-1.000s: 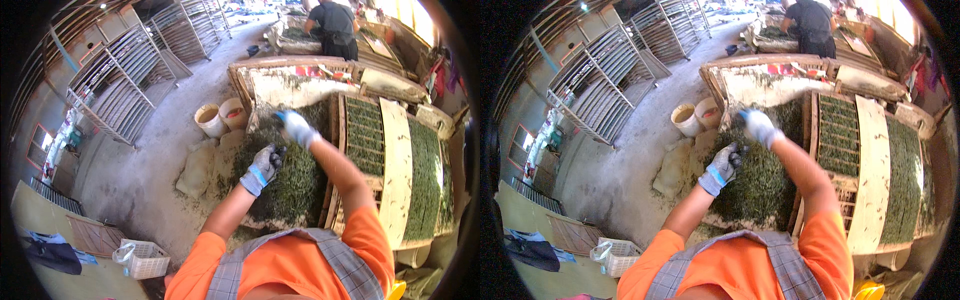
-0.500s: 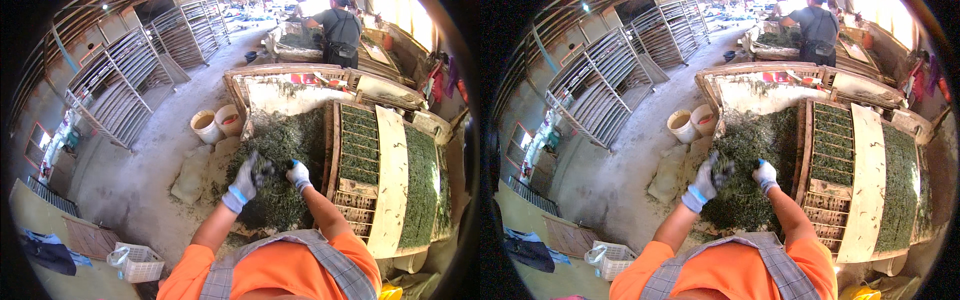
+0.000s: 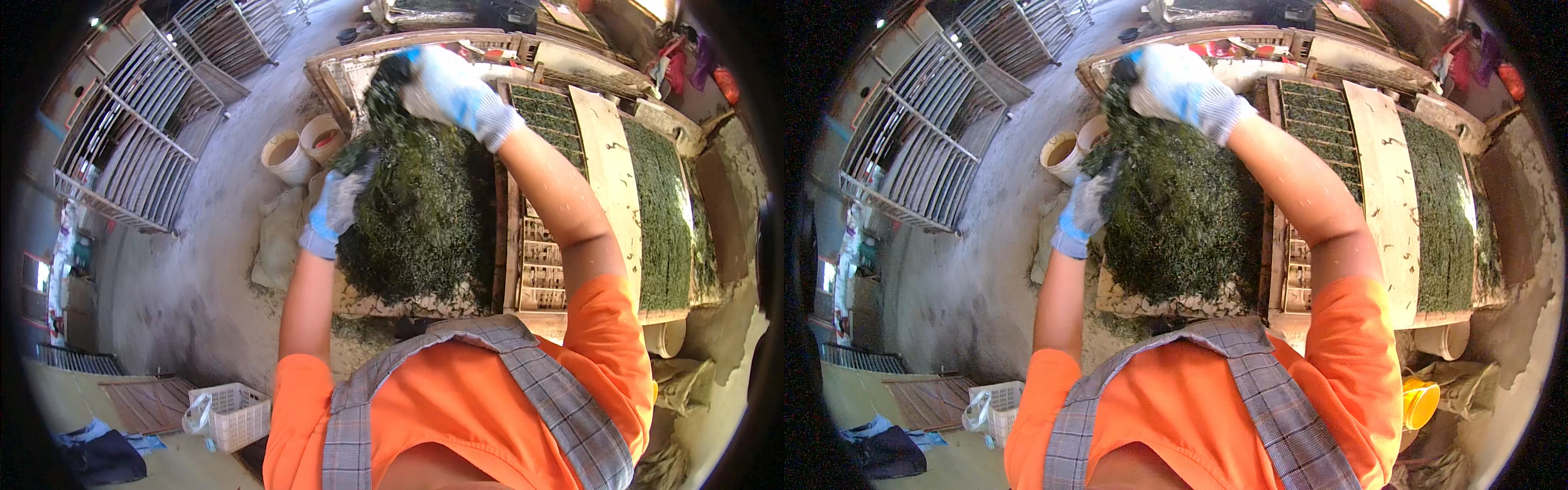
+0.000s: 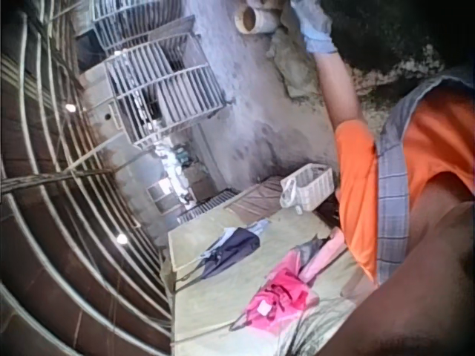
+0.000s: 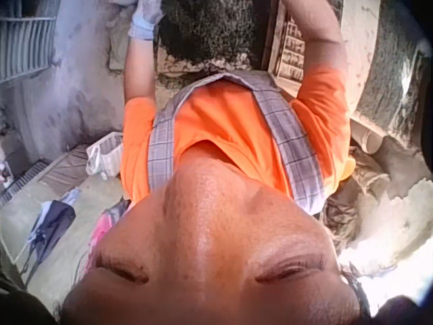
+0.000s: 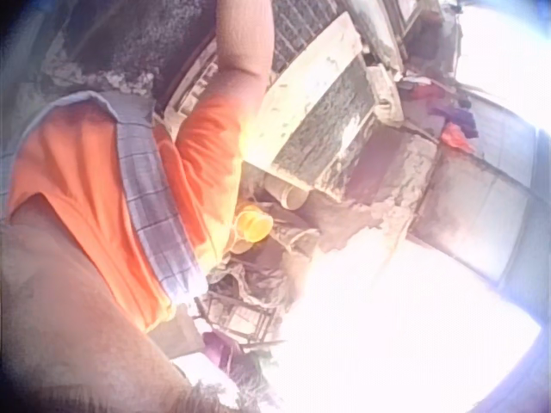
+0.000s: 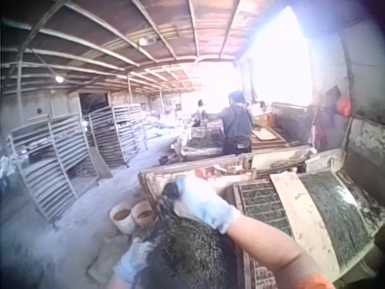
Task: The person processes large quantities of green leaves by hand, transferring them from a large pile into a slatted wooden crate and leveling them out.
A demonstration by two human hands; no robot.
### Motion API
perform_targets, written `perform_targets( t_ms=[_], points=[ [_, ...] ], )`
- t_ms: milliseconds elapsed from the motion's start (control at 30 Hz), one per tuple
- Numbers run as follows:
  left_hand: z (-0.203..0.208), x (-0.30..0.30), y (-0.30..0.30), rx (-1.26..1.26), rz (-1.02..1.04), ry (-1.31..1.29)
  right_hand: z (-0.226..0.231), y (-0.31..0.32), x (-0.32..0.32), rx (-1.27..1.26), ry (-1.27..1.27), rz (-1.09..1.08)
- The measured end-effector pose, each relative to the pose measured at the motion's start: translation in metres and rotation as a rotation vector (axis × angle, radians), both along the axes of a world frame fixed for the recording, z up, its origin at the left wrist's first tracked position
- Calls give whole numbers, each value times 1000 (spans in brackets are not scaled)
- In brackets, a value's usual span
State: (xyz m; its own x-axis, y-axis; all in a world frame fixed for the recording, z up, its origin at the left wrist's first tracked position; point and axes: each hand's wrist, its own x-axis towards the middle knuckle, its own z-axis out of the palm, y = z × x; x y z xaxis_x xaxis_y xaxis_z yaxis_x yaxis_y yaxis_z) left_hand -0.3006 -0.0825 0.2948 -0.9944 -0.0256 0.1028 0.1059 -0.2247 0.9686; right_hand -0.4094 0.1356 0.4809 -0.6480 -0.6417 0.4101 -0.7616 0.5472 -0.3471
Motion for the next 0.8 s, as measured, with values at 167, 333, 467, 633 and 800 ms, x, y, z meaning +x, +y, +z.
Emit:
perform_targets(
  t_ms=[167, 333, 467, 633, 800],
  points=[
    [17, -27, 113, 404, 38, -405, -30, -26, -61, 86, 57, -181],
    [-8, -45, 95, 603, 93, -328, -147, -16, 7, -79, 336, 87],
    [-35, -54, 73, 657, 147, -250, -339, 43, 65, 395, -99, 133],
    [-11, -45, 37, 422, -127, -412, -244, 6, 73, 27, 160, 154],
    [168, -41, 61, 160, 112, -238, -188, -42, 18, -179, 257, 66]
  ],
)
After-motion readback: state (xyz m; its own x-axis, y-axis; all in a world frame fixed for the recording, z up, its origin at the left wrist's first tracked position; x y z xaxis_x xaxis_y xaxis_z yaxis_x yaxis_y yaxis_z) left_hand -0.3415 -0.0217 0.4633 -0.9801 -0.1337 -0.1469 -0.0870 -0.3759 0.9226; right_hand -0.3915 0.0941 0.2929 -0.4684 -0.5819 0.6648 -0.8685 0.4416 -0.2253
